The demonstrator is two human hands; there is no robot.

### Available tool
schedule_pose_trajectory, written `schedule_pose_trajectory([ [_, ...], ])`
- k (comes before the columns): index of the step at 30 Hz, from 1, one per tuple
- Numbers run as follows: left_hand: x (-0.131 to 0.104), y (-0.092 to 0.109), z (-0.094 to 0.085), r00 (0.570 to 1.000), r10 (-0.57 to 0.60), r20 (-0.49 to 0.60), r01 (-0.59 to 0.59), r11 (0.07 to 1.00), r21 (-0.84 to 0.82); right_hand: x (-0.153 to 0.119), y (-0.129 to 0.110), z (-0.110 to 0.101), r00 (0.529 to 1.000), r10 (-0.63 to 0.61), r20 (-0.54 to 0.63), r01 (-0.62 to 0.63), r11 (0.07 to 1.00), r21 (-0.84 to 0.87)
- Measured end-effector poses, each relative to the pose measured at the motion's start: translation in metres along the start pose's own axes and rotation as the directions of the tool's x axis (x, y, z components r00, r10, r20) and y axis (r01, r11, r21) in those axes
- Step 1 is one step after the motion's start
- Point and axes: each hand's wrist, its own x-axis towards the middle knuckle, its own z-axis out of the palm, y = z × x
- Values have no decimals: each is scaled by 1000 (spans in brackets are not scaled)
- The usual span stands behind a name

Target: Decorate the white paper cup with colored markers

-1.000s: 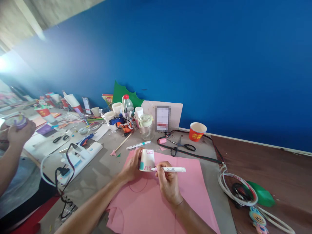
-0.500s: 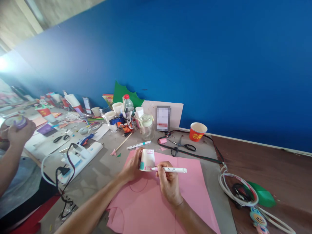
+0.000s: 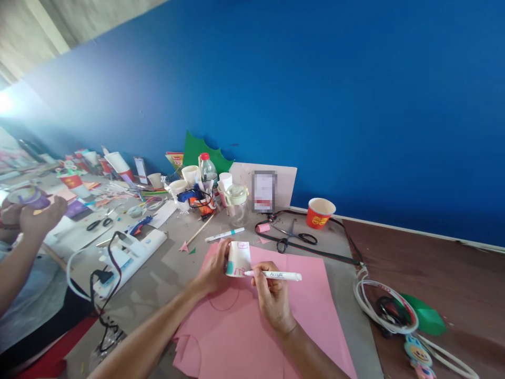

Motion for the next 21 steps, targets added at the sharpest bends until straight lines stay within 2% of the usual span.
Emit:
schedule_pose_trajectory([
  [10,1,3,-2,999,-23,33,23,1000,-7,-1,-3,2,996,89,0,-89,996,23],
  [21,0,0,-1,999,-36,20,36,999,14,1,-5,1,999,50,5,-50,999,12],
])
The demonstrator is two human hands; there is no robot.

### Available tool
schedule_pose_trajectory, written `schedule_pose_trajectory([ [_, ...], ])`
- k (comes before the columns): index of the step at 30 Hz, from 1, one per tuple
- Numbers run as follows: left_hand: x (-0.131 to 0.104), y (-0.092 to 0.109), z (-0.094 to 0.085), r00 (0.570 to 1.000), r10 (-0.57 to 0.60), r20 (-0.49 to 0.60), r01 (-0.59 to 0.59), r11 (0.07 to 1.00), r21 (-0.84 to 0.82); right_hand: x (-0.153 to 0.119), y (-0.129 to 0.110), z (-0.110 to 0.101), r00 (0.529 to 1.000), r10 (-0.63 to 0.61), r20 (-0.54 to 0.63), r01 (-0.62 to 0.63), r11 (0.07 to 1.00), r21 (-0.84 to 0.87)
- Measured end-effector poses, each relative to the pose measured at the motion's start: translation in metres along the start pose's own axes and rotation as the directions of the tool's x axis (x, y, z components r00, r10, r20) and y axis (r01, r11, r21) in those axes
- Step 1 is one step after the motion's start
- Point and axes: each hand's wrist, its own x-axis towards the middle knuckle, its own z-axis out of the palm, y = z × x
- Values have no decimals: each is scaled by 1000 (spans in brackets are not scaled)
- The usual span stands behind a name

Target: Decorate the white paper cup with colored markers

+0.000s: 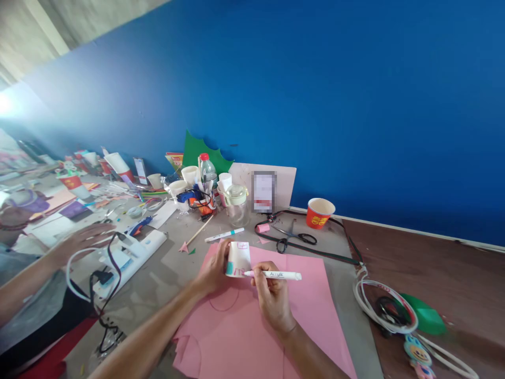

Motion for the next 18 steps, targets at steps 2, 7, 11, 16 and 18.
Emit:
schedule_pose_trajectory([
  [2,0,1,0,1000,10,-7,-10,1000,-3,0,-1,0,1000,0,3,0,1000,-1],
  [7,0,3,-1,1000,15,0,-15,1000,-26,0,-2,0,1000,-11,6,11,1000,-23],
  [11,0,2,-1,1000,21,-6,-21,1000,-21,0,-4,0,1000,-29,5,29,999,-37],
  [16,0,4,-2,1000,5,-1,-5,1000,-11,0,-4,1,1000,-22,7,22,999,-36],
  [18,0,5,-2,1000,1,0,-1,1000,-15,0,-4,1,1000,-20,7,20,1000,-24],
])
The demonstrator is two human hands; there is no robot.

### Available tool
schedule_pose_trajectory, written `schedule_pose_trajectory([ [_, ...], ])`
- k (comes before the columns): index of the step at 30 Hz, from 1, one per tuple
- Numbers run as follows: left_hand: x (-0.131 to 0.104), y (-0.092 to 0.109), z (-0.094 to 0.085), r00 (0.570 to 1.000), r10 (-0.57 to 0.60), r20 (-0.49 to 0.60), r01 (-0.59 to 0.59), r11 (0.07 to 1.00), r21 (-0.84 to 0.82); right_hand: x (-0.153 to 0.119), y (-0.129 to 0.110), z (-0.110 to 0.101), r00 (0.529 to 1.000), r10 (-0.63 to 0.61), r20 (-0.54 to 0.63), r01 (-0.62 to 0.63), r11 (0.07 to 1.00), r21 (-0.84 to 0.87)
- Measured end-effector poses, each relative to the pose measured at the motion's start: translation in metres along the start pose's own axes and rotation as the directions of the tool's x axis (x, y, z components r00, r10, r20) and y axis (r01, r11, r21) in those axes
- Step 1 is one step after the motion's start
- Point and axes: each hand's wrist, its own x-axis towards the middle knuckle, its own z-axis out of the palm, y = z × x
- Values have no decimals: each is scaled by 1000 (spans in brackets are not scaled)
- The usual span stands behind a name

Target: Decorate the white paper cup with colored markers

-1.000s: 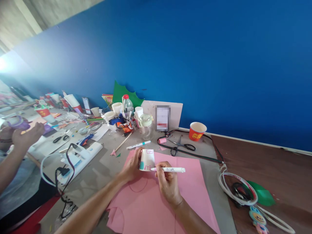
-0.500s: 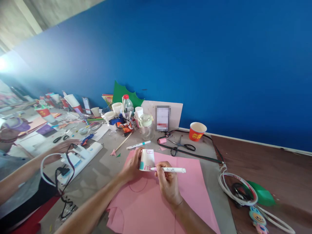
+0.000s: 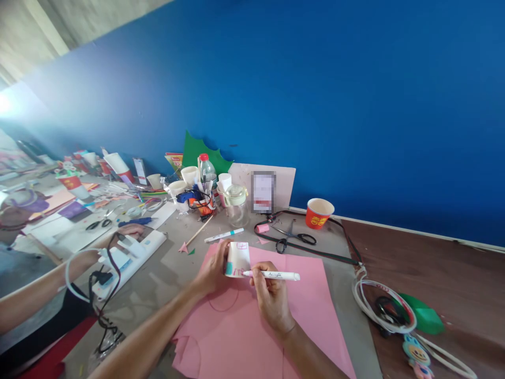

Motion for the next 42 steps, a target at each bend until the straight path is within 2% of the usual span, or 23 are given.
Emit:
schedule_pose_trajectory([
  [7,-1,-6,2,1000,25,-14,-25,1000,-11,1,-2,2,1000,1,-2,-1,1000,-10],
  [22,0,-2,0,997,-59,54,61,997,-37,1,5,-1,999,35,-19,-35,999,6],
  [34,-2,-13,2,998,10,55,-7,998,-57,3,4,-1,997,61,-56,-60,998,21],
  [42,0,-7,0,999,50,14,-49,998,-32,3,-2,1,995,87,-51,-87,996,20],
])
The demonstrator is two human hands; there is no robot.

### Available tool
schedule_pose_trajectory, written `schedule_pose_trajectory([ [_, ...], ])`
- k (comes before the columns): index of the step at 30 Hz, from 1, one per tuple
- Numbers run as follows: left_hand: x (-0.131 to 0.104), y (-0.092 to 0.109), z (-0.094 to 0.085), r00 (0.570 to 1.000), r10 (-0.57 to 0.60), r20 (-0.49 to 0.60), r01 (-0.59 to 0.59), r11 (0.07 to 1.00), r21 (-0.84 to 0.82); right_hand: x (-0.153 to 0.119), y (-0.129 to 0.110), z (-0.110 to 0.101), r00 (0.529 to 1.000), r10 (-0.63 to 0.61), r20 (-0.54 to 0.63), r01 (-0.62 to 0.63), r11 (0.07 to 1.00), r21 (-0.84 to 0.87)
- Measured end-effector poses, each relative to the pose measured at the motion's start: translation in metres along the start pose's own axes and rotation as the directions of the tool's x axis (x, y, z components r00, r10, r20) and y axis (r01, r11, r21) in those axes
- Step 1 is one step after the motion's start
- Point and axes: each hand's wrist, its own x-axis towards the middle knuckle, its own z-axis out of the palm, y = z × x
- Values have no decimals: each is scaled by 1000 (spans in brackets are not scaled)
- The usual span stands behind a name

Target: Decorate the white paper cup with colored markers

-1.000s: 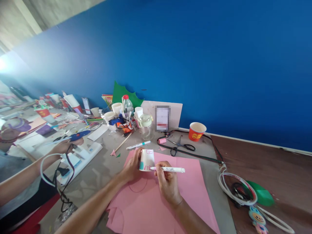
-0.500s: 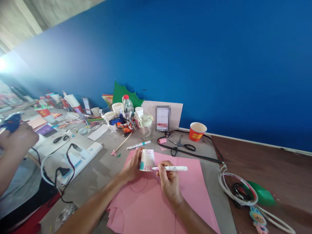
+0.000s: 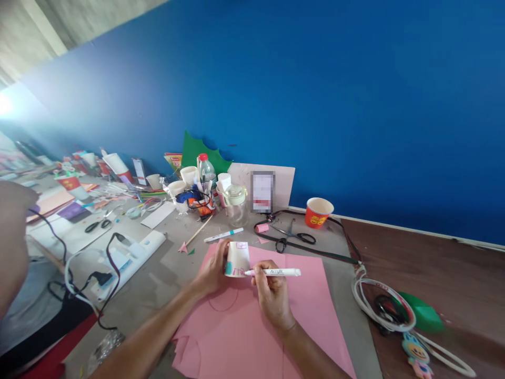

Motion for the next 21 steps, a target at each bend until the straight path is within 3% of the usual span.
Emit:
schedule_pose_trajectory([
  [12,0,-3,0,999,44,7,-44,999,-25,1,6,-3,1000,-13,6,13,1000,-21],
  [21,0,-2,-1,1000,-5,17,5,1000,-15,0,9,-4,999,-40,-8,40,999,-19],
])
